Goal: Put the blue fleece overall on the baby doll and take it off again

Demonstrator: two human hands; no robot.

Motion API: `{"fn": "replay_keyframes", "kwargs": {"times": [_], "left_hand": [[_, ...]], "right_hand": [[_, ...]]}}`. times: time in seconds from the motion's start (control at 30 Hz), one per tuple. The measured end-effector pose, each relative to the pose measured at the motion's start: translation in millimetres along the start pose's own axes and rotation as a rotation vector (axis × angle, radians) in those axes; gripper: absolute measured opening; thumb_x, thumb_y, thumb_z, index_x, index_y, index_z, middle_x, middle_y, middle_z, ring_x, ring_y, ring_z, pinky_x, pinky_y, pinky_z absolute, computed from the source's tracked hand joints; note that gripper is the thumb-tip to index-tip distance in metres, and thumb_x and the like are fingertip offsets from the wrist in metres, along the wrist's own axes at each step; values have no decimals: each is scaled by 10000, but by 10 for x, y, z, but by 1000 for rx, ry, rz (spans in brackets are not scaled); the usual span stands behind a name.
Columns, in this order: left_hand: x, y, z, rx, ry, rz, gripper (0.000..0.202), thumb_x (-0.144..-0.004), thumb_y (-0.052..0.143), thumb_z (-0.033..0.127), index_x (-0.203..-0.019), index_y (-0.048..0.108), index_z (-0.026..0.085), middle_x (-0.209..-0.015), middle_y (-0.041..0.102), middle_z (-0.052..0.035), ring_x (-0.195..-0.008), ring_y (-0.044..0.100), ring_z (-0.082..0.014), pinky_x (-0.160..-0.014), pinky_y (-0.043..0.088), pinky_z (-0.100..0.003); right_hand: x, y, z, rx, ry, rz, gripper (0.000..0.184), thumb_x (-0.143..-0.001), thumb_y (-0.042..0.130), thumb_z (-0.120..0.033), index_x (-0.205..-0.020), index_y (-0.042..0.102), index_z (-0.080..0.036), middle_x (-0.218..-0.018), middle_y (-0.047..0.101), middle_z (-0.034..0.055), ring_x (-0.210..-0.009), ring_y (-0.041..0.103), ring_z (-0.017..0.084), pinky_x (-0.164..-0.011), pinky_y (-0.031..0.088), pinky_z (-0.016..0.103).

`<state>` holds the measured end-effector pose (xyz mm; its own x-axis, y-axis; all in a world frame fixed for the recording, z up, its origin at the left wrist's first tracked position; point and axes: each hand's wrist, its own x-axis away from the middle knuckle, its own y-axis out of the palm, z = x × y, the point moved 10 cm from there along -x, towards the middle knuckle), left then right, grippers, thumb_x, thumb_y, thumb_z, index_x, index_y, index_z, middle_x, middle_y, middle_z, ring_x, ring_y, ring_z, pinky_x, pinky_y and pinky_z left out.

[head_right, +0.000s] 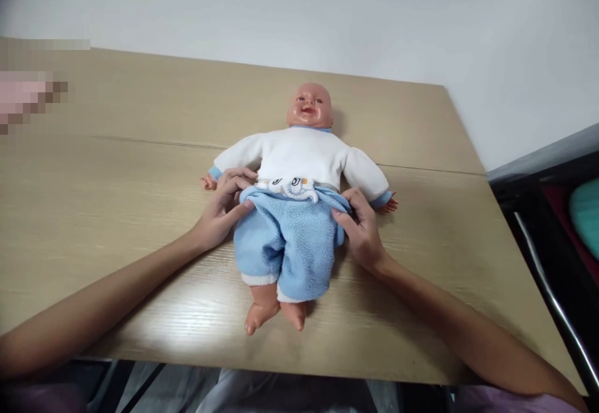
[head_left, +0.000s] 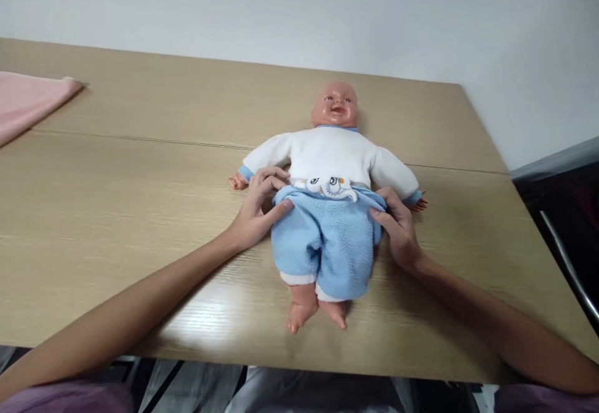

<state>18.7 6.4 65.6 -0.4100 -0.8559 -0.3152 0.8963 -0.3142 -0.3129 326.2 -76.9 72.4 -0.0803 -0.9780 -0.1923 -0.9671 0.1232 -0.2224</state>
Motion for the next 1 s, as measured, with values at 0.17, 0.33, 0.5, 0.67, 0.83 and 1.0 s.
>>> {"fn": "replay_keyframes", "kwargs": {"times": [0.17, 0.33, 0.5, 0.67, 0.83, 1.0], "left_hand": [[-172, 126, 124, -54, 127, -96, 534, -1224, 657, 789, -1113, 636, 267, -1585, 734, -162, -1500, 644, -381, -1394, 457, -614], [-497, 116, -61, -47, 42, -24, 656, -1180, 622, 924, -1151, 588, 269, -1080, 661, -51, -1013, 614, -276, -1003, 564, -450], [-428, 92, -162, -11, -3, -50, 615, -1142, 735, 860, -1112, 690, 247, -1265, 724, -113, -1274, 676, -345, -1245, 528, -522], [-182, 169, -348, 227, -218, -93, 518, -1090, 857, 744, -1139, 733, 244, -1180, 733, -83, -1173, 690, -322, -1107, 591, -475], [-210, 203, -339, 397, -258, -25, 609, -1055, 889, 822, -1104, 615, 280, -968, 601, -6, -845, 533, -214, -787, 514, -357], [-348, 112, -259, 305, -170, -4, 715, -1015, 905, 923, -1137, 612, 282, -983, 626, -7, -875, 552, -206, -828, 520, -343]], "right_hand": [[-303, -67, -114, 99, -111, 92, 187, -1057, 788, -416, -941, 695, -303, -1240, 712, 107, -1267, 642, 366, -1230, 562, 523], [-633, -29, 211, 6, 67, 94, 296, -1092, 759, -538, -970, 610, -313, -999, 627, 27, -986, 596, 286, -1036, 610, 429], [-472, -139, 428, 30, 151, 88, 371, -1038, 888, -608, -987, 679, -306, -1090, 715, 30, -1110, 665, 285, -1146, 622, 419], [-190, 6, 609, -403, 401, 70, 390, -934, 954, -568, -1170, 777, -313, -1252, 879, 33, -1237, 808, 339, -1164, 701, 490], [-254, 195, 572, -552, 438, 55, 552, -915, 952, -669, -1325, 798, -334, -1396, 927, 44, -1431, 844, 399, -1223, 737, 556], [-343, 154, 560, -420, 370, 5, 682, -913, 916, -831, -1384, 784, -356, -1417, 918, 41, -1430, 842, 380, -1180, 749, 531]]}}
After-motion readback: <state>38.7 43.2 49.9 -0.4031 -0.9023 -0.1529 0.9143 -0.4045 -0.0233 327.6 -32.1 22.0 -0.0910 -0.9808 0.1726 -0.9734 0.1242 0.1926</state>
